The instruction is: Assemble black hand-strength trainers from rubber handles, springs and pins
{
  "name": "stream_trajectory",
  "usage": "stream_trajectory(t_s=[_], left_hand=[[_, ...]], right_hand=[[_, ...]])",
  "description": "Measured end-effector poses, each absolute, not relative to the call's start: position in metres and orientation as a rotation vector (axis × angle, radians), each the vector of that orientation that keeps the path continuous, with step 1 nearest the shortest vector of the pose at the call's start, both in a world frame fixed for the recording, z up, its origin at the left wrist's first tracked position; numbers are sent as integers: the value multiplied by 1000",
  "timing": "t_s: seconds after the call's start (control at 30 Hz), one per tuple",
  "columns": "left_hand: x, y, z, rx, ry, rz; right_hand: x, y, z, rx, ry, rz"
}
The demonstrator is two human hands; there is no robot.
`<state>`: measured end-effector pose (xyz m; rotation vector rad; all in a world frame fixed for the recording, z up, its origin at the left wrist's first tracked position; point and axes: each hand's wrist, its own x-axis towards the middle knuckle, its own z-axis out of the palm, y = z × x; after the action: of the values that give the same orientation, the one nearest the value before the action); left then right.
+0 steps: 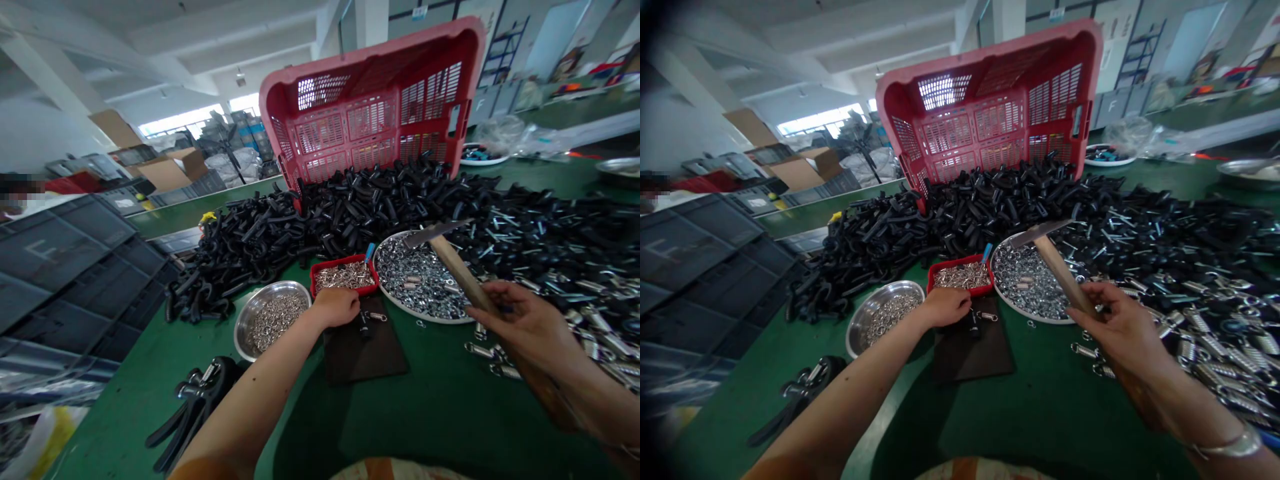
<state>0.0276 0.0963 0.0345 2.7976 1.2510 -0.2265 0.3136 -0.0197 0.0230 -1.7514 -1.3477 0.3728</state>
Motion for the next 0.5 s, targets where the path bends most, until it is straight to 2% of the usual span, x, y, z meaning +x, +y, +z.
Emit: stream_trajectory(t_s=[0.3, 0.4, 0.5], left_hand=[[46, 99, 44, 2809, 1131, -302], [40, 95, 41, 2800, 1152, -254], [25, 82, 34, 2720, 1318, -51]], right_hand=[[284, -39, 27, -1726, -1373, 490], [277, -42, 22, -1682, -1488, 394], [273, -43, 16, -1559, -1725, 171]])
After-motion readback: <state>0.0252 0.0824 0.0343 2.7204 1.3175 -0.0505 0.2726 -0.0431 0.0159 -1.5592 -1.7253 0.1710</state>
